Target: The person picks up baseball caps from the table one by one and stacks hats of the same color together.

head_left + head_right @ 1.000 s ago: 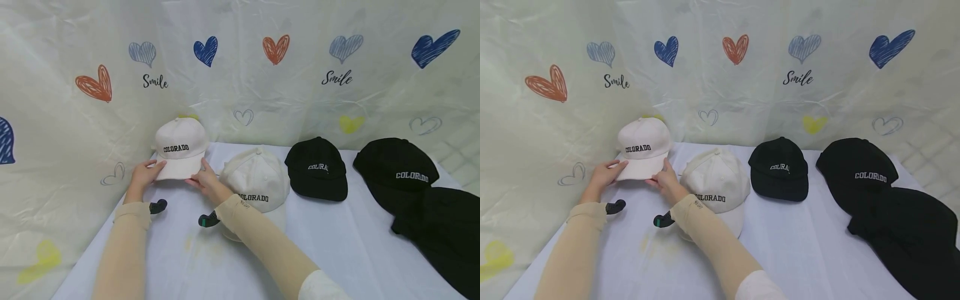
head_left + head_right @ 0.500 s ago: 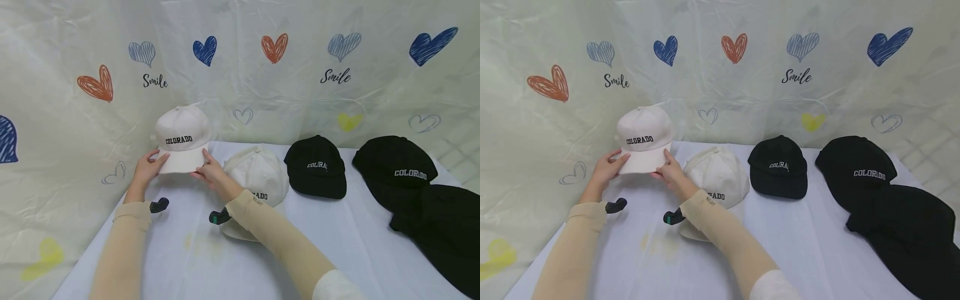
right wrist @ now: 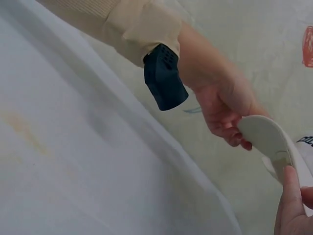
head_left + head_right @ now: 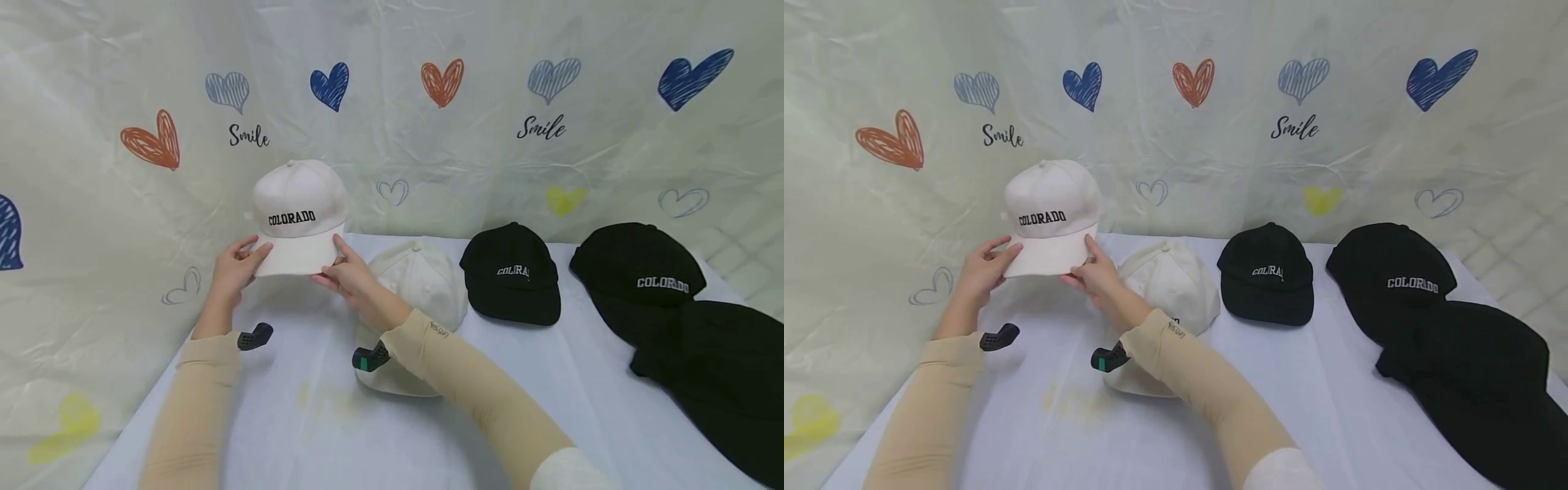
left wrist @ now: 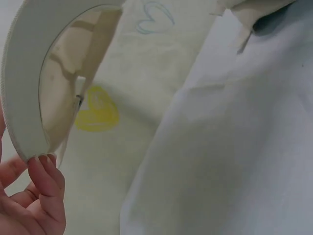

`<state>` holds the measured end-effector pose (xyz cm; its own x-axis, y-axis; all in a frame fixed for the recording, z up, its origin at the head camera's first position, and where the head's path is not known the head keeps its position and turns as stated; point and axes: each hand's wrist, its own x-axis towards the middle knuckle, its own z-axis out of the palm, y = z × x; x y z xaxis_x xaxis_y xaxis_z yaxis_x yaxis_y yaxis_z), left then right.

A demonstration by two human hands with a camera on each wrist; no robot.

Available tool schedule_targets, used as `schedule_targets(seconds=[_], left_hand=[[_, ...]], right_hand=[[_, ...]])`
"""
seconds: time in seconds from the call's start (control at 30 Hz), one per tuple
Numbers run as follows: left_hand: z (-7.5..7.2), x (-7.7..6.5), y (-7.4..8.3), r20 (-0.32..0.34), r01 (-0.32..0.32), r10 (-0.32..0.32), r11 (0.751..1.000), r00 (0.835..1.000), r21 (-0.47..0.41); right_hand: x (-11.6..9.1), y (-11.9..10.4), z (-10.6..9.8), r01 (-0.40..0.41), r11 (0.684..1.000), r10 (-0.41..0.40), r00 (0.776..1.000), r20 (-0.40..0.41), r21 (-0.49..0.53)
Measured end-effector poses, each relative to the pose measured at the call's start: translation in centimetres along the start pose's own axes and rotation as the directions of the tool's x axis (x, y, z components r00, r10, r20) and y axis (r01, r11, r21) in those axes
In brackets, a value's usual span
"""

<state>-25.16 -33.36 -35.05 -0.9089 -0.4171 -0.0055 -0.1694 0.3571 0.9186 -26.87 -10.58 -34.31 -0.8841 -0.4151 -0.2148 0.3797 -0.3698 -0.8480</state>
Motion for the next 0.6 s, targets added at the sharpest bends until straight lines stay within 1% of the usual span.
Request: schedule_targets(seconds=[0.13, 0.3, 0.47, 0.6], left_hand=[[-0.2, -0.7, 0.9, 0.033, -0.023, 0.024, 0.999, 0.999, -0.037], [0.1, -1.4, 2.0, 0.063, -0.021, 0.025, 0.998, 0.998, -0.052], [0.5, -2.1, 2.7, 0.069, -0.015, 0.020, 0.997, 0.997, -0.076], [0.9, -2.6, 3.4, 0.070, -0.043, 0.051, 0.994, 0.996, -0.101]], right_hand=[[-0.9, -1.0, -0.3, 0.009, 0.999, -0.008, 1.000, 0.019, -0.031], [-2.0, -2.2, -0.9, 0.014, 0.998, -0.012, 0.999, 0.033, -0.064], [-2.9, -3.1, -1.5, 0.022, 0.997, -0.018, 0.999, 0.050, -0.074], [-3.6, -4.0, -2.0, 0.027, 0.996, -0.024, 0.999, 0.044, -0.081]])
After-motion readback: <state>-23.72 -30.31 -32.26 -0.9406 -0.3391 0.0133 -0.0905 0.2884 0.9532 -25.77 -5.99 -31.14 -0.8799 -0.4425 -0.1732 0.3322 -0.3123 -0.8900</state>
